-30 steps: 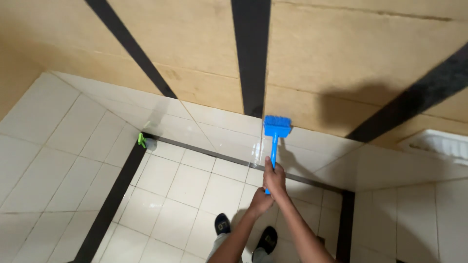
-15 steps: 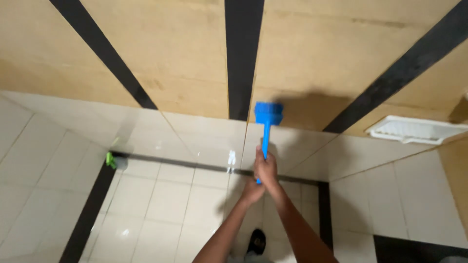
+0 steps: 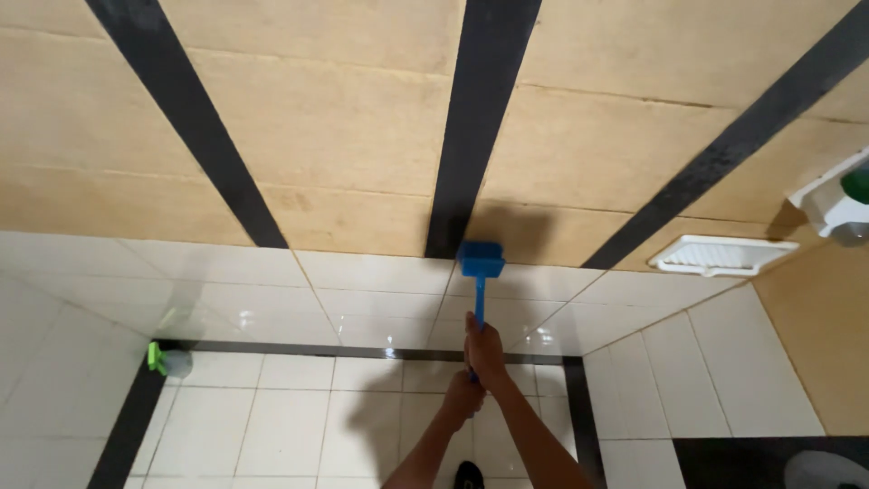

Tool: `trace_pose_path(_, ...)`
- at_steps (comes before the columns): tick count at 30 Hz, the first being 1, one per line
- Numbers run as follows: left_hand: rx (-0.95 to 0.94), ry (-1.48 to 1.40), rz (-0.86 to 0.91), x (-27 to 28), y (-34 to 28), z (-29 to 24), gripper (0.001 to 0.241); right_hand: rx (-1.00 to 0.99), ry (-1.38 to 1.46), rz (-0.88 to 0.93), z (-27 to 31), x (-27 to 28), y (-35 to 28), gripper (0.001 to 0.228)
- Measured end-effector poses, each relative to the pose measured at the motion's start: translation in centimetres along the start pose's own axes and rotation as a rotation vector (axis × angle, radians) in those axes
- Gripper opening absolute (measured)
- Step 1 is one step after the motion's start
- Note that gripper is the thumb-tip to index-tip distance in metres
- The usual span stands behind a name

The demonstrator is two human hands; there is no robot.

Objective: The person scrubs the lower section of a tiled bathroom wall using a blue scrub brush. They move the brush back and forth along the grout lines and tile surfaces, working from a corner towards the toilet area.

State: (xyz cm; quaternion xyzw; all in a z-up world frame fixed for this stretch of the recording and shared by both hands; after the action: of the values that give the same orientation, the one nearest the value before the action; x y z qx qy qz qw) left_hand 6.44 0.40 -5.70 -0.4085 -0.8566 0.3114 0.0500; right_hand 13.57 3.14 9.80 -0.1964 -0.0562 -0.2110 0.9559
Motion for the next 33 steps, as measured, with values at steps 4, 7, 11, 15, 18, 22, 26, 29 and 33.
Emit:
trace_pose_path(4, -0.119, -0.128, 0.101, -1.1, -0.2, -1.5, 0.021, 0.046, 0.055, -0.045, 0.5, 1.1, 0.0, 0.061)
trace_pose_path(7, -0.221, 0.169, -0.022, -1.5, 2.1, -3.0, 0.026, 0.09, 0.118, -0.073, 3.4, 2.2, -0.6, 0.055)
trace_pose_path(11, -0.515, 0.366, -0.119, -2.2, 5.4, -4.6, 0.025, 0.095, 0.174, -0.077, 6.6, 3.2, -1.1, 0.053)
trace_pose_path(15, -0.412, 0.293, -0.167, -2.1, 3.1, -6.8, 0.032, 0.124, 0.239, -0.008, 7.3, 3.6, -1.2, 0.05)
trace_pose_path(18, -0.515, 0.588, -0.159, -2.9, 7.1, -3.2, 0.028, 0.11, 0.227, -0.003, 4.7, 3.8, -0.3, 0.051)
trace_pose_path(22, -0.625, 0.96, -0.262, -4.2, 9.4, -1.0, 0.023, 0.055, 0.134, 0.01, 1.1, 4.2, 1.1, 0.057)
trace_pose_path(26, -0.203, 0.671, -0.012, -5.6, 3.7, -2.7, 0.018, 0.036, 0.033, 0.041, -1.8, 4.9, 2.0, 0.063)
trace_pose_path(29, -0.076, 0.099, -0.06, -6.0, 1.7, -3.1, 0.023, -0.013, 0.068, 0.049, -2.1, 5.3, 1.4, 0.059)
trace_pose_path(33, -0.051, -0.268, -0.055, -7.1, 2.5, -1.8, 0.024, -0.038, 0.174, 0.048, -1.5, 6.3, 0.4, 0.04)
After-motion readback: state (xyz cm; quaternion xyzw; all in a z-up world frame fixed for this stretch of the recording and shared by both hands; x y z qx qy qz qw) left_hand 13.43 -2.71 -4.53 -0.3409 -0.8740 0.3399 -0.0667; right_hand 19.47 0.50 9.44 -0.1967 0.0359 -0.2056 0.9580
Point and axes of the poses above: each hand's wrist, its own y-axis towards the middle knuckle, its own x-axis out of the back of the hand, z = x × y, the point moved 5 cm from there along y, towards the middle knuckle, and after that the axes turned 8 degrees about z, right-handed, at the moved point
